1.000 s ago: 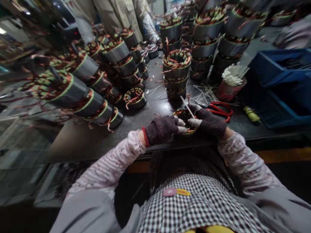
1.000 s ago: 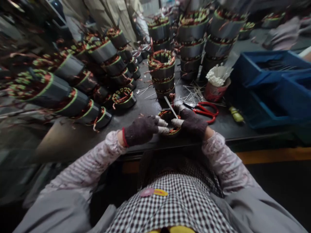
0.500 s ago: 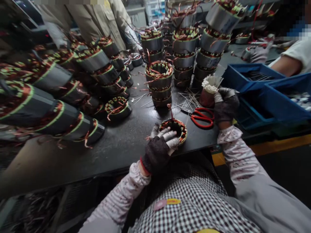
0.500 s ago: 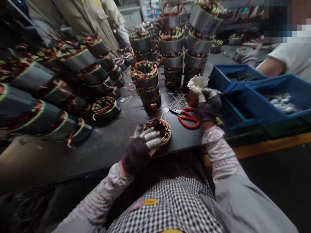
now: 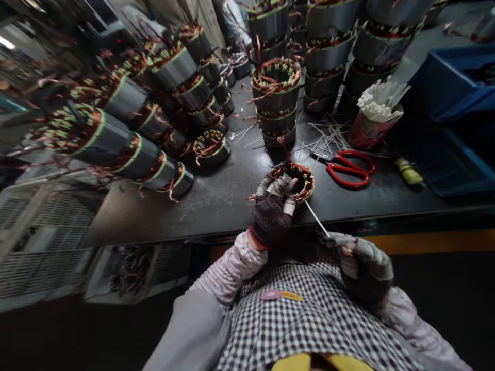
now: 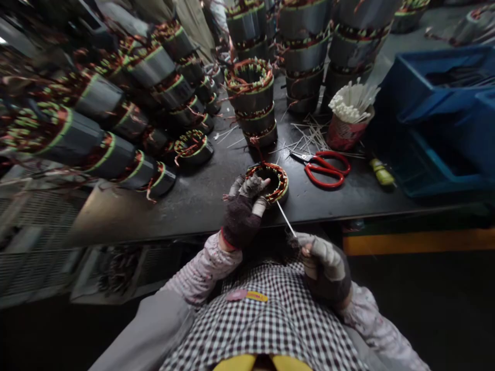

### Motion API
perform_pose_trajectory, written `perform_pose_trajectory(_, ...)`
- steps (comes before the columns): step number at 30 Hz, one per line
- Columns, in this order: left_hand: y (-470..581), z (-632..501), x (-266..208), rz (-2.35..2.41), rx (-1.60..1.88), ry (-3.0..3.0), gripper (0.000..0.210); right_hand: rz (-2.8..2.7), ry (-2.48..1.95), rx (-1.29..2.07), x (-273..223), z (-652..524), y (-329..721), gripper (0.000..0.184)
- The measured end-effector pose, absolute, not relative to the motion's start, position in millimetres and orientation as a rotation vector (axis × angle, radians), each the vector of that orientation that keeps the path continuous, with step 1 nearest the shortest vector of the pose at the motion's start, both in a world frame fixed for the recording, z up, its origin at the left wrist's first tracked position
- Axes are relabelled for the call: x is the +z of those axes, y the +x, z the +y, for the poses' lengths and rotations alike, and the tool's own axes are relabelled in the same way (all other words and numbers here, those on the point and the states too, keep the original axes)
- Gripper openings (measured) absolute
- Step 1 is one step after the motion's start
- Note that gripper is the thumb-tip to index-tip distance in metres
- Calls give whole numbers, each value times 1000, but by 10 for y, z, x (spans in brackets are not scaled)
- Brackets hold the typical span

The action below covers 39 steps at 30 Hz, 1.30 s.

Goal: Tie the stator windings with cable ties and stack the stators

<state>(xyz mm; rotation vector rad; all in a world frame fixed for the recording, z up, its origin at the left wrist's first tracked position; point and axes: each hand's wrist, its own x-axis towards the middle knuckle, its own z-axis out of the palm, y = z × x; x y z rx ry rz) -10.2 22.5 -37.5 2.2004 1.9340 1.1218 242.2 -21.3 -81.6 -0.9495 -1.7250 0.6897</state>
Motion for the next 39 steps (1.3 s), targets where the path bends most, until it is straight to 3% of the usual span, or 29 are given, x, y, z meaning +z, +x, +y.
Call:
perform_pose_trajectory(5, -35, 301, -389, 1957, 1223, 2028, 17, -1741, -837, 711, -617, 223, 2185, 12)
perform_pose_trajectory(9, -10, 342, -370, 1852, 1380, 1852, 2, -1518, -871, 1106, -375, 472, 2028, 15)
perform_pose_trajectory(12, -46, 327, -326, 1723, 1403, 1944, 11, -1573, -902, 1267, -186, 553, 2008, 25)
perform_pose_trajectory(21, -90, 296, -232, 1732, 1238, 1972, 9, -1851, -1101, 1050, -92, 753, 1931, 30)
perform_pose_trajectory(27, -101, 295, -214, 1734, 1212, 2015, 7, -1853, -967, 939, -71, 695, 1947, 17)
perform_pose_trajectory(36, -87, 294, -194, 1749, 1191, 2013, 7, -1789, -962, 1043, -99, 671, 1978, 14)
perform_pose_trajectory(39, -85, 287, -180, 1766, 1162, 1996, 6, -1804, -1005, 1091, -124, 731, 1954, 25)
